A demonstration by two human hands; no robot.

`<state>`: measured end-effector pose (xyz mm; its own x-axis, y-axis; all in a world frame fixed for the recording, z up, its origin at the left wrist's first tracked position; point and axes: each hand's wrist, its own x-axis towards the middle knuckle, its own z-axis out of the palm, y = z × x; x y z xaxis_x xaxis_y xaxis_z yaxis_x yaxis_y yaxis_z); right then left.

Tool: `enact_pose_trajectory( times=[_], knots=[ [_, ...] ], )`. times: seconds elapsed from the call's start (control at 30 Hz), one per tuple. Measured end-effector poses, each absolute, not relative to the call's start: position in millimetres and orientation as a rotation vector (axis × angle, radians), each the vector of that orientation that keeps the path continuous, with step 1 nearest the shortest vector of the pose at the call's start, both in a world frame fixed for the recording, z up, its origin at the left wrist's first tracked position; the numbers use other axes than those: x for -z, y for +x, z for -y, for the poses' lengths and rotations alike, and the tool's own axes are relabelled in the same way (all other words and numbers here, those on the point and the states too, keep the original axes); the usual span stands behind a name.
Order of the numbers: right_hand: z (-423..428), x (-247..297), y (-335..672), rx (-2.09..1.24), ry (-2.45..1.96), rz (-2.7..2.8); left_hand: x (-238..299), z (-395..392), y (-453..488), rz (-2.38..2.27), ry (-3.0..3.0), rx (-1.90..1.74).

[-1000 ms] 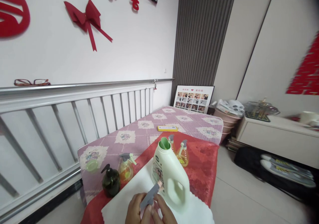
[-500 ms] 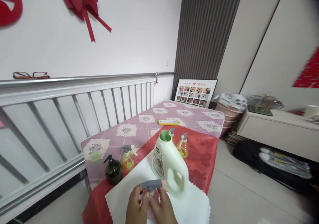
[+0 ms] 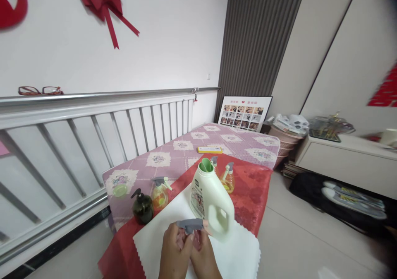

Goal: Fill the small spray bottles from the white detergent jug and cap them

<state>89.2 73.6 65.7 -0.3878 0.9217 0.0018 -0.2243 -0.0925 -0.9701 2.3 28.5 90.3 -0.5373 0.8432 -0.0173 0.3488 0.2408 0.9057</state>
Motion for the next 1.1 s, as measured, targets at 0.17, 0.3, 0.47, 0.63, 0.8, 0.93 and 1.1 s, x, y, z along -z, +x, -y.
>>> enact_pose_trajectory(
  times=[0.17, 0.3, 0.47, 0.63, 0.8, 0.93, 1.1],
  knots=[
    [-76, -59, 104, -1.524, -0.756, 1.573, -94, -29, -1, -1.981, 1.132, -1.252],
    [-77, -66, 107, -1.43, -0.814, 1.65, -95, -28, -3, -2.004, 1.154, -1.234],
    [-75, -74, 103, -1.378, -0.85, 1.587, -86, -24, -6, -1.89, 1.118, -1.325],
    [-78, -78, 101, -1.548, -0.789, 1.499, -60, -14, -18, -1.707, 1.052, -1.374],
    [-80, -85, 98, -1.611, -0.791, 1.507, -27, -11, -19, -1.707, 1.095, -1.369],
    [-82, -76, 96, -1.621, -0.815, 1.496, -7, -17, -5, -1.774, 1.085, -1.429],
    [-88, -59, 105, -1.458, -0.904, 1.614, 10, -21, 5, -1.862, 1.132, -1.519]
  ],
)
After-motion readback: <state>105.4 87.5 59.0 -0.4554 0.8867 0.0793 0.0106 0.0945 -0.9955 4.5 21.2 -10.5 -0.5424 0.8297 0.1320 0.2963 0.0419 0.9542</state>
